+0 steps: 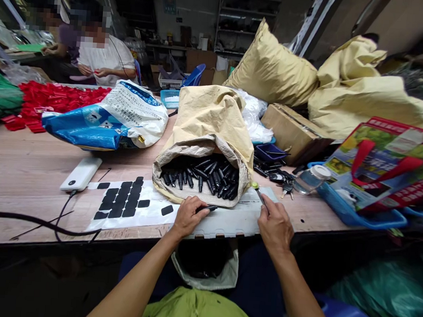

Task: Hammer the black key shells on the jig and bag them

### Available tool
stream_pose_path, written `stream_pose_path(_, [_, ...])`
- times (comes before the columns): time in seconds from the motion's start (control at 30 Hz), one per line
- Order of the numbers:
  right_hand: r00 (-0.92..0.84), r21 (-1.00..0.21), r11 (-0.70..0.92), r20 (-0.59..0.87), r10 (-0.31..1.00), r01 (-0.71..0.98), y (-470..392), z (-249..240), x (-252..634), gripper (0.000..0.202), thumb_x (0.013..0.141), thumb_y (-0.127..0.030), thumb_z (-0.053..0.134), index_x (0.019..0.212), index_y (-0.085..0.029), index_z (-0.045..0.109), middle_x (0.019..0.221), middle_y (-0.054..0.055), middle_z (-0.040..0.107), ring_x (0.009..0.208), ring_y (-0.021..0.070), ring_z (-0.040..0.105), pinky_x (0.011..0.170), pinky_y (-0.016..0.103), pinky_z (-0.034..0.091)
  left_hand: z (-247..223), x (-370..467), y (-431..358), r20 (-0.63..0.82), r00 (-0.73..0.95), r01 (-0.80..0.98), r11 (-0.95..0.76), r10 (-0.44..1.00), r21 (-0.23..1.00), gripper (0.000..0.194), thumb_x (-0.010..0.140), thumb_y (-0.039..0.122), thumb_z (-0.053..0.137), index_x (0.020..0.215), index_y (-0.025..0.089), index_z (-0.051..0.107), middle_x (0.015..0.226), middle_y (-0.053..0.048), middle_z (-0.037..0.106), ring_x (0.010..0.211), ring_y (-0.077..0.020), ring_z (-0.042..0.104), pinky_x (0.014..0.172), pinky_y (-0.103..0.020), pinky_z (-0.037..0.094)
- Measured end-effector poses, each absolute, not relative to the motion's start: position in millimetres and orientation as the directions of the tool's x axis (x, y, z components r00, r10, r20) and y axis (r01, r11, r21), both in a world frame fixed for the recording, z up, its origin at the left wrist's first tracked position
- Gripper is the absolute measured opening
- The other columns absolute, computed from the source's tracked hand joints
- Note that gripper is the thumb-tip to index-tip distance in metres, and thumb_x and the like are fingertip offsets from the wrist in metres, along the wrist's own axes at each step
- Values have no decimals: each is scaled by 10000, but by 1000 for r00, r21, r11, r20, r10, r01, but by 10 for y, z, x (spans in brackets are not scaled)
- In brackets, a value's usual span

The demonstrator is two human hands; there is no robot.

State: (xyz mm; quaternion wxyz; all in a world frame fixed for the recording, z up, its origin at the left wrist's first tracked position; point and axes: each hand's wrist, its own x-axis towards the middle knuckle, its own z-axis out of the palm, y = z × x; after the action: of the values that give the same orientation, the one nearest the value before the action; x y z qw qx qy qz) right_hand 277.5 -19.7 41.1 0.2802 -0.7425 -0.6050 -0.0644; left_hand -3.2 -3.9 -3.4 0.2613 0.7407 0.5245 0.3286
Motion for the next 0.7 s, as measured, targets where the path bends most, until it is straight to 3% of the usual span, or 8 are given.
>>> stream_pose_path(0.13, [331, -251, -253, 352, 875, 935, 9, 229, 2981, 392, 913, -132, 576, 1260, -234, 728, 930, 82, 635, 826, 208, 536, 676, 316, 343, -30, -38, -44, 216, 233, 596, -315, 948, 739, 162, 955, 346, 607, 995, 235, 717, 954, -35, 679, 980, -233, 577, 878, -368, 412])
stream_pose_path(0.27, [326, -238, -248, 390, 861, 939, 81, 205, 2917, 355, 884, -122, 583, 1172, -222, 764, 977, 109, 631, 888, 244, 526, 710, 337, 367, -20, -36, -48, 218, 229, 593, -313, 949, 742, 167, 954, 358, 606, 996, 231, 704, 961, -36, 672, 979, -233, 575, 883, -371, 410])
stream_pose_path(0.33, [264, -300, -132, 459, 848, 945, 67, 256, 2770, 330, 880, -123, 575, 1139, -200, 764, 1014, 114, 635, 934, 256, 537, 761, 353, 411, -15, -37, -49, 216, 232, 590, -314, 948, 744, 172, 961, 359, 591, 998, 229, 698, 967, -39, 669, 984, -232, 573, 886, -372, 409])
stream_pose_path(0.4, [101, -404, 112, 470, 877, 908, 30, 309, 2568, 319, 903, -136, 553, 1157, -192, 737, 1008, 98, 643, 930, 236, 563, 805, 345, 453, -10, -39, -52, 206, 243, 596, -313, 948, 739, 181, 973, 359, 569, 998, 231, 694, 973, -41, 667, 994, -233, 567, 889, -373, 406])
stream_pose_path(0.5, [-263, -552, 420, 343, 902, 721, -34, 341, 2253, 324, 930, -187, 579, 1238, -221, 674, 1015, 58, 656, 883, 187, 599, 816, 302, 492, 2, -38, -62, 194, 264, 624, -321, 945, 712, 199, 985, 366, 547, 1014, 233, 692, 978, -38, 663, 990, -235, 554, 894, -381, 397])
stream_pose_path(0.57, [-409, -575, 481, 260, 875, 662, -62, 328, 2101, 296, 936, -223, 614, 1228, -227, 662, 1026, 49, 659, 898, 180, 608, 828, 295, 498, 14, -35, -72, 192, 280, 641, -332, 940, 692, 209, 993, 369, 534, 1028, 239, 693, 980, -35, 658, 987, -235, 544, 890, -382, 391])
stream_pose_path(0.7, [-499, -533, 518, 194, 845, 669, -73, 305, 2001, 157, 980, -241, 589, 1112, -209, 666, 1007, 50, 662, 943, 179, 614, 858, 296, 487, 46, -21, -92, 200, 298, 655, -352, 933, 668, 203, 1001, 352, 518, 1008, 243, 689, 980, -31, 653, 979, -228, 536, 871, -374, 383])
